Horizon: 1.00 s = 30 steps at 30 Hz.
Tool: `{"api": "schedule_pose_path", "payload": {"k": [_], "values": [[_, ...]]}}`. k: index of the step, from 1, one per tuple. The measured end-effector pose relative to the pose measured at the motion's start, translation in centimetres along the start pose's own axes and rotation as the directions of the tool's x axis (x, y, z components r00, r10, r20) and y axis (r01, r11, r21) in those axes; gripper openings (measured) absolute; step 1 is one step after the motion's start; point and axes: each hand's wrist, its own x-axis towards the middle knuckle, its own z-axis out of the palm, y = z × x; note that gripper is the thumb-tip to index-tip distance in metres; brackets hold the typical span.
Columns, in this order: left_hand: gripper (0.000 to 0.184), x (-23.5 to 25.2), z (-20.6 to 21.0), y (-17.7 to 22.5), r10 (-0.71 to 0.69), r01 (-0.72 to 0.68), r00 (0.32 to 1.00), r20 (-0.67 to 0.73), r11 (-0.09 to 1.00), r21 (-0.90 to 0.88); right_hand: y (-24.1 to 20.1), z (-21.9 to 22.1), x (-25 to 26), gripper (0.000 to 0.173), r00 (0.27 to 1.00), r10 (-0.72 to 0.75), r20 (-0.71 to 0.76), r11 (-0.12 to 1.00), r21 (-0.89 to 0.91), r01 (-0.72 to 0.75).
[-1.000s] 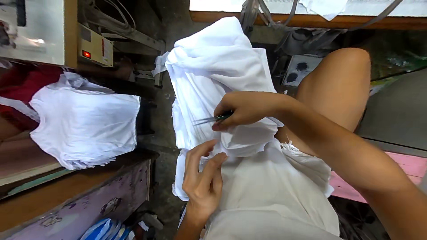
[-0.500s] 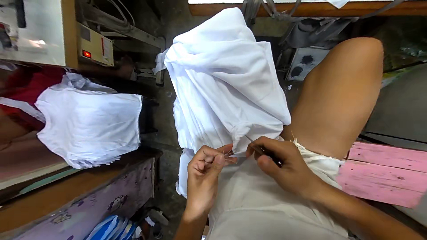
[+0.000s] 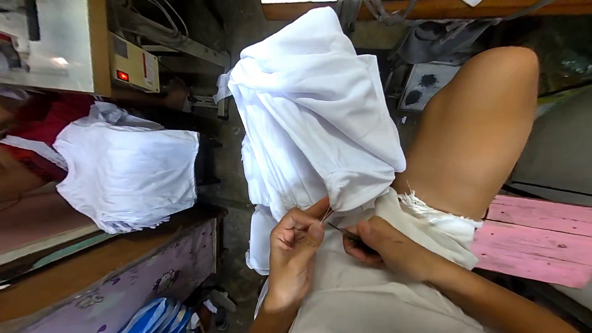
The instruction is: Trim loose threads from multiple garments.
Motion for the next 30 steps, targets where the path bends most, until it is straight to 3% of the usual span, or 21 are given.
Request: {"api": "schedule_pose_path", "payload": {"k": [3, 8, 27, 30], "values": [[0.005, -0.3, -0.1, -0.1, 0.030, -0.031, 0.998, 0.051, 0.999, 0.033, -0.5, 0.6, 0.1, 0.051, 0.977, 0.211, 0.031, 0.920, 0.332, -0.209], [0.005, -0.4, -0.2, -0.3, 0.037, -0.042, 0.995, 0.093, 0.998, 0.052, -0.8, 1.0, 0.5, 0.050, 0.979, 0.204, 0.014, 0.869, 0.457, -0.188], [0.006, -0.7, -0.3, -0.6, -0.005, 0.000, 0.993, 0.115, 0.999, 0.046, -0.5, 1.1, 0.9, 0.050, 0.983, 0.171, -0.064, 0.897, 0.423, -0.129], [0.007, -0.2, -2.5, 1.1, -0.030, 0.013, 0.996, 0.080, 0.978, 0.206, -0.9, 0.3, 0.4, 0.048, 0.983, 0.178, -0.052, 0.917, 0.370, -0.147]]}}
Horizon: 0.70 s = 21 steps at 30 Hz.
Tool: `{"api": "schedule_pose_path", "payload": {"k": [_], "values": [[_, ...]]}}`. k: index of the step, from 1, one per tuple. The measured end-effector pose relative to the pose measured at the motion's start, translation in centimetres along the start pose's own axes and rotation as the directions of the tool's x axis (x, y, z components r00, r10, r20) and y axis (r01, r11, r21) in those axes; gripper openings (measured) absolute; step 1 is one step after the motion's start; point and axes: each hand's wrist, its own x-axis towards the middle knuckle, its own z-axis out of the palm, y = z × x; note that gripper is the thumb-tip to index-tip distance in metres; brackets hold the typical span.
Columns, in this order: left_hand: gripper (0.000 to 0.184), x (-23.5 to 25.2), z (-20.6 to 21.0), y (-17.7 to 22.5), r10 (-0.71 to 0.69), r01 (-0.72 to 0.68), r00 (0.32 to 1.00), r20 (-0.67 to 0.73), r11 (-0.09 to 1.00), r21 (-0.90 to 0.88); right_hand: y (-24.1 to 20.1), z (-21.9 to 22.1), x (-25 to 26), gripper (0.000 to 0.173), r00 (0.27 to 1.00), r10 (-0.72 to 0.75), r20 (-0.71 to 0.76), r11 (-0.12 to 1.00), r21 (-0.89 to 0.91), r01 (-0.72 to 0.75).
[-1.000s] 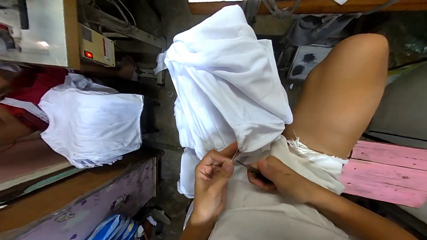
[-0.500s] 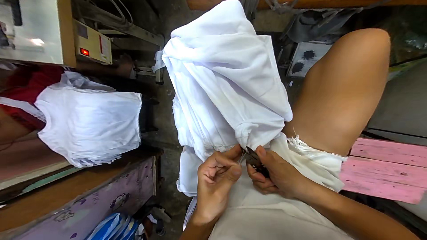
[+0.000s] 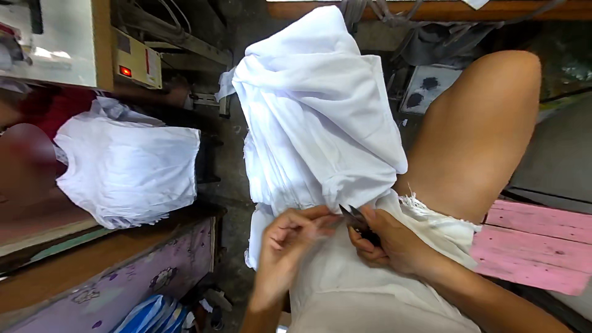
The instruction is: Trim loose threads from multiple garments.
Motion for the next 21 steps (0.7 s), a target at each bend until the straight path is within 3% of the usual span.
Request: {"api": "schedule_pose_path", "payload": {"k": [2, 3, 4, 5, 6, 7, 8, 9, 11, 12, 13, 15, 17, 21], "values": [[0.011, 0.1, -4.3, 1.7, 0.069, -0.015, 0.977, -0.202, 0.965, 0.261, -0.9, -0.9, -0.6, 0.049, 0.997, -0.064, -0.035, 0.993, -0.103, 0.060], [0.013, 0.0, -7.1, 2.7, 0.175, -0.011, 0.933, -0.316, 0.889, 0.458, -1.4, -1.5, -0.9, 0.049, 0.992, -0.113, -0.061, 0.982, -0.156, 0.103], [0.011, -0.2, -10.1, 3.5, 0.320, 0.050, 0.860, -0.398, 0.722, 0.690, -2.0, -2.3, -1.1, 0.049, 0.983, -0.164, -0.086, 0.966, -0.214, 0.143], [0.009, -0.8, -12.9, 4.2, 0.455, 0.204, 0.785, -0.421, 0.452, 0.868, -2.6, -3.1, -1.2, 0.047, 0.971, -0.211, -0.109, 0.945, -0.275, 0.174], [0.031, -1.4, -14.8, 4.9, 0.510, 0.373, 0.746, -0.429, 0.213, 0.903, -3.1, -3.8, -1.2, 0.046, 0.959, -0.254, -0.127, 0.921, -0.336, 0.199], [0.057, -1.7, -16.0, 5.6, 0.485, 0.469, 0.746, -0.457, 0.105, 0.877, -3.7, -4.4, -1.2, 0.046, 0.944, -0.300, -0.136, 0.890, -0.397, 0.225], [0.076, -1.7, -16.4, 5.9, 0.456, 0.513, 0.749, -0.480, 0.058, 0.856, -4.1, -4.8, -1.0, 0.046, 0.927, -0.347, -0.144, 0.853, -0.460, 0.248], [0.080, -1.7, -16.0, 5.9, 0.444, 0.490, 0.769, -0.460, 0.051, 0.870, -4.5, -5.0, -0.8, 0.046, 0.907, -0.397, -0.142, 0.803, -0.531, 0.269], [0.063, -0.9, -12.6, 4.9, 0.453, 0.315, 0.818, -0.355, 0.164, 0.935, -5.1, -5.3, -0.2, 0.045, 0.852, -0.513, -0.104, 0.651, -0.694, 0.308], [0.049, -0.3, -10.2, 3.9, 0.442, 0.187, 0.844, -0.304, 0.288, 0.939, -5.3, -5.3, 0.3, 0.046, 0.823, -0.564, -0.071, 0.558, -0.767, 0.317], [0.038, 0.5, -7.6, 3.0, 0.383, 0.054, 0.885, -0.264, 0.479, 0.876, -5.5, -5.2, 0.8, 0.047, 0.804, -0.594, -0.033, 0.475, -0.820, 0.318], [0.027, 1.4, -2.5, 1.5, 0.226, -0.075, 0.961, -0.159, 0.766, 0.638, -5.5, -4.7, 2.1, 0.052, 0.795, -0.605, 0.037, 0.353, -0.883, 0.309], [0.028, 1.9, 0.9, 0.6, 0.116, -0.042, 0.988, -0.107, 0.847, 0.530, -5.3, -4.1, 3.2, 0.048, 0.812, -0.578, 0.080, 0.269, -0.921, 0.282], [0.025, 2.7, 3.1, 0.6, 0.001, 0.082, 0.986, -0.166, 0.866, 0.494, -5.3, -3.5, 4.7, 0.031, 0.820, -0.537, 0.195, 0.172, -0.927, 0.333]]}}
